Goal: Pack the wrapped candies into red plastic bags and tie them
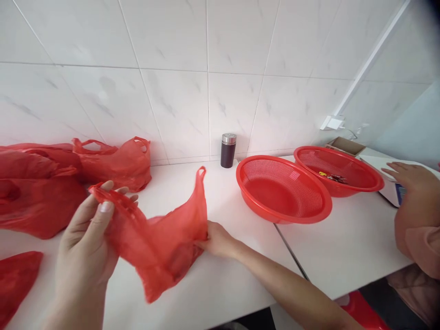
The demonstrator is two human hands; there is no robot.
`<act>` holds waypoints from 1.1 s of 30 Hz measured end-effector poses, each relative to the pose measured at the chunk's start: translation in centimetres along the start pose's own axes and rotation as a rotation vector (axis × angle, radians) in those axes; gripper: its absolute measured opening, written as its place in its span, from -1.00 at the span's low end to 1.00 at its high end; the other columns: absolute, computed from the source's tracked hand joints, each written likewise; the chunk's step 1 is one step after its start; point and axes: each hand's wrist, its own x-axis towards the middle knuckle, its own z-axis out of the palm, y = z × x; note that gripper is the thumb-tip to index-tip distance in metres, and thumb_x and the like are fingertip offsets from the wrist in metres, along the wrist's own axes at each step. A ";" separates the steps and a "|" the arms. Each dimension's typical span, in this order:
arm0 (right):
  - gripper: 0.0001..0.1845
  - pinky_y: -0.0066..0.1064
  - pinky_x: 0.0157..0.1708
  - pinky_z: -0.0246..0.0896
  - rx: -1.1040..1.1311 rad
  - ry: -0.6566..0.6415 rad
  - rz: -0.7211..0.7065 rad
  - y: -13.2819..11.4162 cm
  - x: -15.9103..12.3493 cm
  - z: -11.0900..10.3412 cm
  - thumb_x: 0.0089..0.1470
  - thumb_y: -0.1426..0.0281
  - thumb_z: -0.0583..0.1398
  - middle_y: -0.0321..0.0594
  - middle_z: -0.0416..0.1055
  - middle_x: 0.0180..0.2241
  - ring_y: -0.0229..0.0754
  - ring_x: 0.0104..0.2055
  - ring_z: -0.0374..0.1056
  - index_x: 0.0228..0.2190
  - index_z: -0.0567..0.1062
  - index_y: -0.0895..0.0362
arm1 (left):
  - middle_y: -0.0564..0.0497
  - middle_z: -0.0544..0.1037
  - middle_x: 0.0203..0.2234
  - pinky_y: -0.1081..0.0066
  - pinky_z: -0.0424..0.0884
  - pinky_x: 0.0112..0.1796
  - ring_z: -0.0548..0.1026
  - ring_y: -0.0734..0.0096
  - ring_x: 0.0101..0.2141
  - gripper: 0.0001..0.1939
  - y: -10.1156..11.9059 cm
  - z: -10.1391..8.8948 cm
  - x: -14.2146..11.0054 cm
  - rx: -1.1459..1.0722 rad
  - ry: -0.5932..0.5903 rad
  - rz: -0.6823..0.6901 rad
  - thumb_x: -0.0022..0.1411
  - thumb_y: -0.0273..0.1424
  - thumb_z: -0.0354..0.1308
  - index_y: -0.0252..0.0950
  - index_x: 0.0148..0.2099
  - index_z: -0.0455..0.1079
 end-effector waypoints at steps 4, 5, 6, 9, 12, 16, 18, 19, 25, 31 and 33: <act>-0.80 -0.46 -0.37 0.27 0.182 0.040 -0.093 -1.2 -0.3 -0.6 0.05 0.48 0.10 -0.31 0.45 -0.30 -0.26 -0.33 0.38 -0.23 0.40 0.08 | 0.06 0.60 -0.17 0.31 0.56 -0.20 0.57 0.36 -0.28 -0.61 -0.5 -1.0 0.6 0.030 0.102 0.023 0.09 -0.30 0.32 -0.11 0.02 0.49; -0.80 -0.45 -0.36 0.27 0.168 0.056 -0.079 -1.1 -0.5 -1.5 0.06 0.47 0.10 -0.30 0.44 -0.30 -0.25 -0.33 0.38 -0.23 0.40 0.08 | 0.07 0.60 -0.18 0.30 0.57 -0.21 0.57 0.35 -0.28 -0.62 -0.6 -1.4 0.8 0.022 0.095 0.023 0.09 -0.30 0.32 -0.09 0.01 0.50; -0.81 -0.43 -0.35 0.27 0.105 0.050 -0.043 -1.0 -0.9 -2.7 0.05 0.46 0.12 -0.28 0.43 -0.29 -0.24 -0.32 0.37 -0.23 0.41 0.09 | 0.10 0.61 -0.19 0.29 0.57 -0.21 0.57 0.33 -0.26 -0.64 -0.7 -1.6 0.9 0.014 0.076 0.015 0.10 -0.30 0.31 -0.06 -0.01 0.50; -0.78 -0.37 -0.30 0.27 -0.151 -0.139 0.080 -0.8 -1.9 -6.8 -0.07 0.36 0.28 -0.22 0.43 -0.23 -0.14 -0.25 0.38 -0.29 0.47 0.08 | 0.19 0.60 -0.19 0.28 0.57 -0.21 0.55 0.26 -0.16 -0.70 -0.9 -1.9 1.0 -0.008 0.000 -0.057 0.14 -0.27 0.26 0.07 -0.04 0.49; -0.56 -0.35 -0.26 0.27 -0.128 -0.166 0.091 -2.0 -2.1 -9.7 -0.08 0.16 0.33 -0.19 0.43 -0.15 -0.11 -0.19 0.39 -0.15 0.44 0.02 | 0.12 0.60 -0.21 0.34 0.58 -0.27 0.56 0.28 -0.21 -0.68 -0.7 -1.0 0.7 -0.051 -0.018 -0.078 0.13 -0.28 0.28 0.01 -0.03 0.49; -0.59 -0.38 -0.28 0.23 -0.015 0.217 -0.057 -5.3 -0.3 -10.7 0.05 0.08 0.23 -0.26 0.41 -0.20 -0.19 -0.23 0.35 -0.13 0.37 0.03 | 0.04 0.59 -0.25 0.34 0.54 -0.19 0.55 0.32 -0.24 -0.62 -0.1 0.4 0.3 -0.087 -0.100 -0.048 0.08 -0.32 0.32 -0.10 0.00 0.49; -0.73 -0.42 -0.33 0.19 0.010 0.311 -0.190 -7.0 0.8 -10.8 0.12 0.13 0.18 -0.31 0.39 -0.32 -0.25 -0.33 0.31 -0.31 0.41 0.07 | 0.03 0.59 -0.25 0.29 0.52 -0.15 0.55 0.28 -0.22 -0.59 0.2 0.7 0.2 -0.071 -0.137 -0.061 0.08 -0.31 0.32 -0.10 0.02 0.47; -0.74 -0.43 -0.35 0.17 0.037 0.336 -0.252 -7.8 1.3 -11.0 0.15 0.15 0.15 -0.33 0.37 -0.37 -0.28 -0.36 0.28 -0.38 0.41 0.09 | 0.02 0.59 -0.27 0.29 0.52 -0.17 0.55 0.25 -0.21 -0.57 0.4 0.7 0.3 -0.052 -0.149 -0.071 0.08 -0.30 0.32 -0.09 0.04 0.45; -0.82 -0.45 -0.30 0.20 0.231 0.276 -0.439 -12.7 2.2 -12.2 0.12 0.26 0.19 -0.34 0.38 -0.39 -0.31 -0.34 0.28 -0.36 0.44 0.12 | 0.11 0.45 -0.54 0.32 0.52 -0.35 0.49 0.37 -0.48 -0.30 1.8 1.4 1.5 0.098 -0.546 -0.220 0.11 -0.25 0.28 -0.06 0.28 0.17; -0.88 -0.37 -0.11 0.21 0.004 0.119 -0.550 -16.5 2.6 -10.2 0.11 0.30 0.24 -0.31 0.39 -0.24 -0.29 -0.15 0.31 -0.38 0.53 0.09 | 0.10 0.33 -0.66 0.51 0.26 -0.65 0.31 0.47 -0.64 -0.92 2.7 6.0 2.3 0.467 -0.915 -0.219 -0.01 -0.45 0.32 -0.24 -0.45 0.45; -0.88 -0.33 0.01 0.16 0.005 0.102 -0.583 -16.1 2.8 -10.1 0.14 0.31 0.23 -0.29 0.36 -0.11 -0.25 0.01 0.26 -0.27 0.55 0.03 | 0.14 0.17 -0.73 0.50 0.16 -0.69 0.17 0.53 -0.70 -0.68 2.4 6.7 2.5 0.438 -0.890 -0.257 0.10 -0.35 0.24 -0.21 -0.63 0.26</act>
